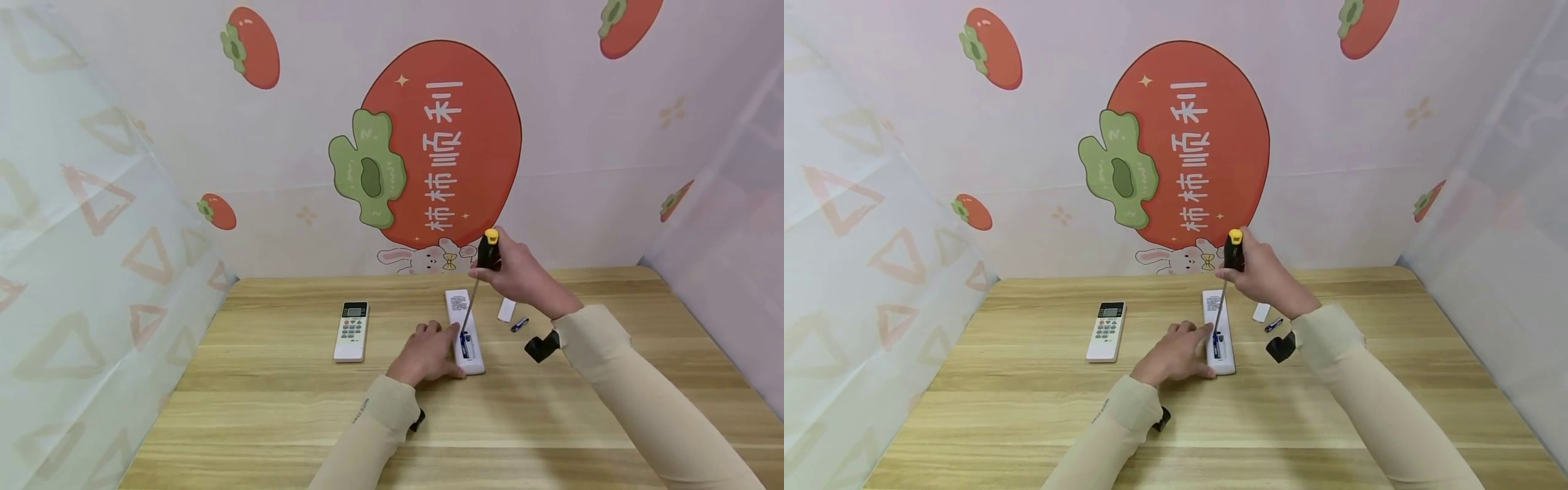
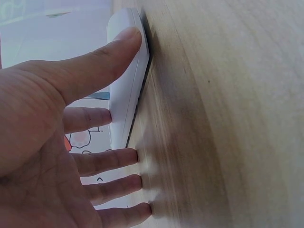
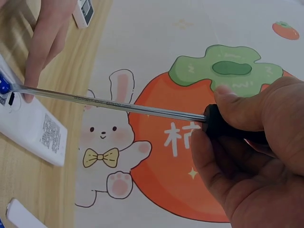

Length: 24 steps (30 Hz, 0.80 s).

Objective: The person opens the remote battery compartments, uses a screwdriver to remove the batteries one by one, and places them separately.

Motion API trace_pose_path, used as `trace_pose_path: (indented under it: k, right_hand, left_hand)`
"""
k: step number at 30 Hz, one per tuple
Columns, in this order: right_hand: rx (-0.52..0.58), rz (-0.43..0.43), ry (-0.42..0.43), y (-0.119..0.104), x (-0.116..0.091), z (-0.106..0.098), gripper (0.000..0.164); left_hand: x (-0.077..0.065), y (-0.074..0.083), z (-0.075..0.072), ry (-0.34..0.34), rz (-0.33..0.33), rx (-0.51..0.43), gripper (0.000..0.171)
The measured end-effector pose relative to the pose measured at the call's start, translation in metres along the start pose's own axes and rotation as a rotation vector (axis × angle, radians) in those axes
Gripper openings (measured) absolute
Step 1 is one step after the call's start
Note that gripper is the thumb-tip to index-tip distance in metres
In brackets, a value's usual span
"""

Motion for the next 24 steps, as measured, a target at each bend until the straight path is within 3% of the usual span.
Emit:
trace_pose_path:
  k: [9, 24]
  right_hand:
    - [-0.02, -0.01, 0.029, -0.003, -0.009, -0.002, 0.051]
    - [-0.064, 0.063, 0.048, 0.003, -0.016, -0.006, 0.055]
  left_hand:
    - [0.0, 0.0, -0.001, 0.007, 0.007, -0.01, 0.09]
    - [-0.001, 0.001, -0.001, 0.009, 0.009, -0.022, 0.091]
Point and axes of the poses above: each hand's wrist, its own x-axis towards the middle knuckle, its own z-axis out of the palm, y = z × x, the point moved 8 cm from there along x, towards the middle knuckle, and after that the axes turned 15 degrees about -z, right-handed, at the moved point
